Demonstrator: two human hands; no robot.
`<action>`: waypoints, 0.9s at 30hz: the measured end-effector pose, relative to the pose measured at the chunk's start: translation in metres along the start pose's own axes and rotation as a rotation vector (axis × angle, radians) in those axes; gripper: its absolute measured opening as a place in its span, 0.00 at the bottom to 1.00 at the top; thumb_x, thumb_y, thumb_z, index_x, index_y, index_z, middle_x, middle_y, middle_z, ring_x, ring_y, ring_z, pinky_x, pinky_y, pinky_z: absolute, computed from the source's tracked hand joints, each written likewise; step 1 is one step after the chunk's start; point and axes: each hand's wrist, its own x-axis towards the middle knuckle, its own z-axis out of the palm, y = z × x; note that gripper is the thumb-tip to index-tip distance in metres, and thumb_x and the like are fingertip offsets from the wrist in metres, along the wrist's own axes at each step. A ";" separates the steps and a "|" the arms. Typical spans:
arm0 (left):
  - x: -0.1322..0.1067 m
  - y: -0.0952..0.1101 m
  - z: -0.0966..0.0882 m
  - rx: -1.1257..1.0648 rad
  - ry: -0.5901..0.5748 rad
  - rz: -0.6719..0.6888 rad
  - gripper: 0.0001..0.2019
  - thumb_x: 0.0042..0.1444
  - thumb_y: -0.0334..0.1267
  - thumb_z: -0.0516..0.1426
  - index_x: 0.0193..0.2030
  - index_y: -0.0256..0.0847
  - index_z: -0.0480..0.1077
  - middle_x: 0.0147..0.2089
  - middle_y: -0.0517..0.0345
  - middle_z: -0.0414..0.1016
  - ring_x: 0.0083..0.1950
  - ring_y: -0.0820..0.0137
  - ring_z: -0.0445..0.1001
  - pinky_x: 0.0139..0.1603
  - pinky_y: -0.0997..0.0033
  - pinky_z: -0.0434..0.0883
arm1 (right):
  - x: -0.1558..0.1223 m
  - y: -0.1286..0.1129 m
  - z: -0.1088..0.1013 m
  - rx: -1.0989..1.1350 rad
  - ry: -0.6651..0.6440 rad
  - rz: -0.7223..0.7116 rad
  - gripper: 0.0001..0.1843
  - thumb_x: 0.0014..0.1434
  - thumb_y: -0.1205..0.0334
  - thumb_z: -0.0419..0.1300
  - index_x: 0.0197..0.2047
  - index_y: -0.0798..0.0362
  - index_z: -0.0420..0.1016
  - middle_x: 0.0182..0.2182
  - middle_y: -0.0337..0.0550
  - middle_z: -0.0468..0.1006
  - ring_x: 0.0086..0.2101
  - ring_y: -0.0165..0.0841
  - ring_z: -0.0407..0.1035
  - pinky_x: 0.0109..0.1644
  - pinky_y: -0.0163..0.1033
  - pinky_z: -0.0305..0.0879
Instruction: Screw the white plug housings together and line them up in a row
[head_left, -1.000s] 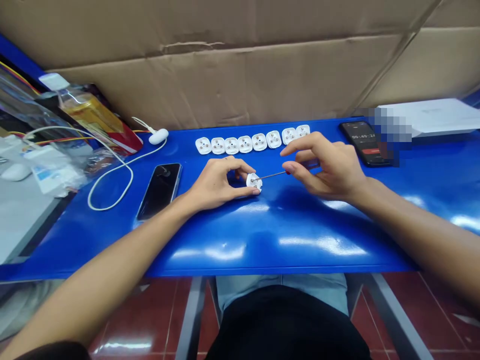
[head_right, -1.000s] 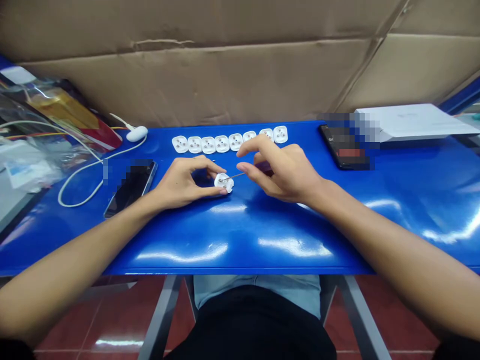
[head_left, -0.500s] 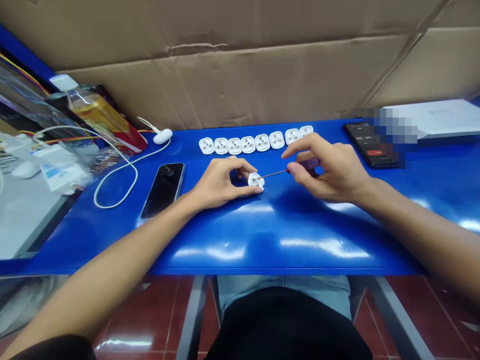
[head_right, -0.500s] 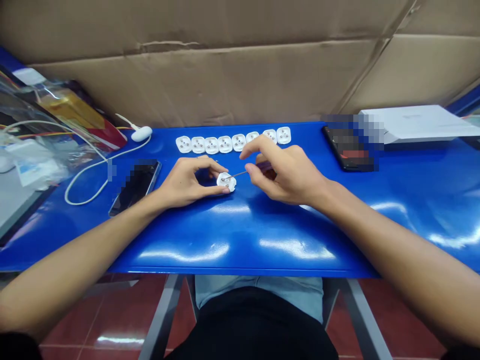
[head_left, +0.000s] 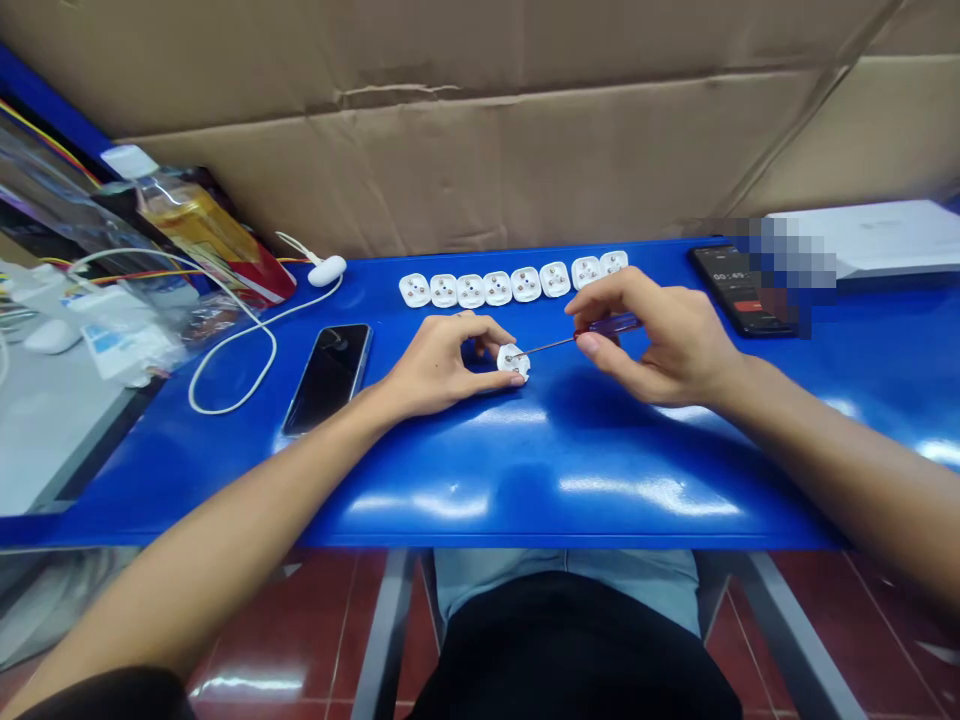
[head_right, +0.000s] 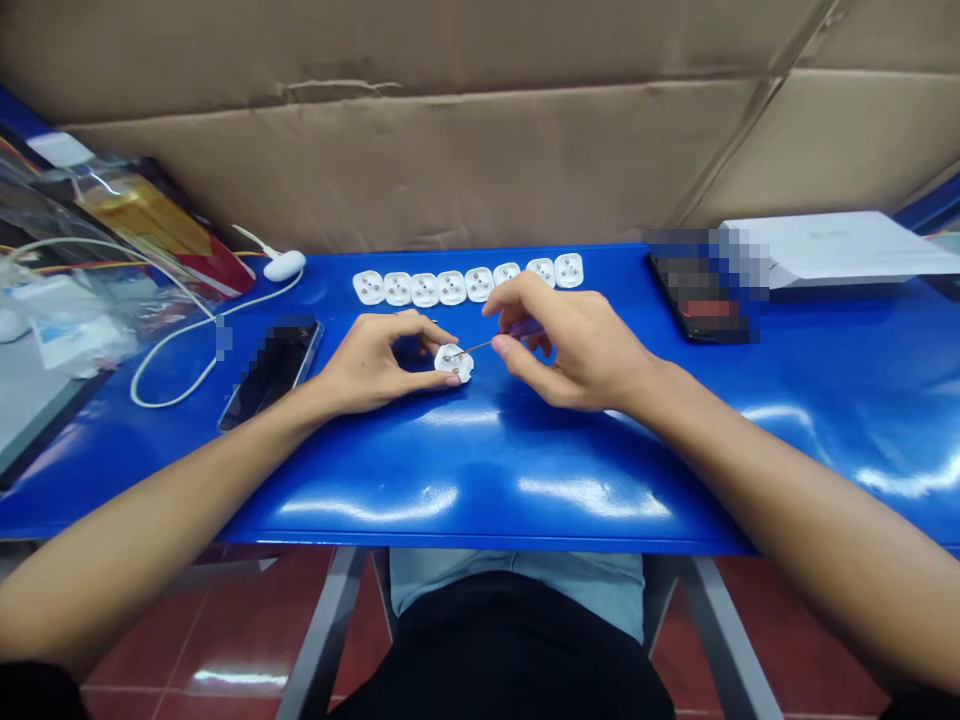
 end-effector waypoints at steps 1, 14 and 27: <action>0.000 0.000 0.000 0.002 -0.001 -0.001 0.19 0.55 0.49 0.73 0.46 0.39 0.82 0.39 0.56 0.85 0.39 0.67 0.79 0.43 0.67 0.73 | 0.000 0.000 0.000 -0.001 0.010 0.004 0.10 0.68 0.61 0.60 0.51 0.50 0.74 0.39 0.43 0.86 0.32 0.36 0.81 0.34 0.39 0.75; 0.000 0.002 0.000 0.021 -0.021 -0.018 0.19 0.55 0.51 0.72 0.47 0.41 0.82 0.38 0.57 0.84 0.37 0.68 0.77 0.41 0.67 0.72 | -0.001 -0.002 0.001 -0.094 0.073 0.039 0.09 0.69 0.58 0.60 0.52 0.46 0.74 0.26 0.34 0.82 0.21 0.33 0.73 0.26 0.38 0.67; 0.000 0.002 -0.001 0.054 -0.043 0.005 0.19 0.57 0.52 0.72 0.48 0.42 0.81 0.42 0.56 0.85 0.40 0.67 0.77 0.42 0.68 0.70 | -0.001 0.002 0.001 0.064 0.008 0.054 0.12 0.68 0.59 0.61 0.54 0.50 0.73 0.39 0.44 0.85 0.34 0.38 0.81 0.35 0.41 0.76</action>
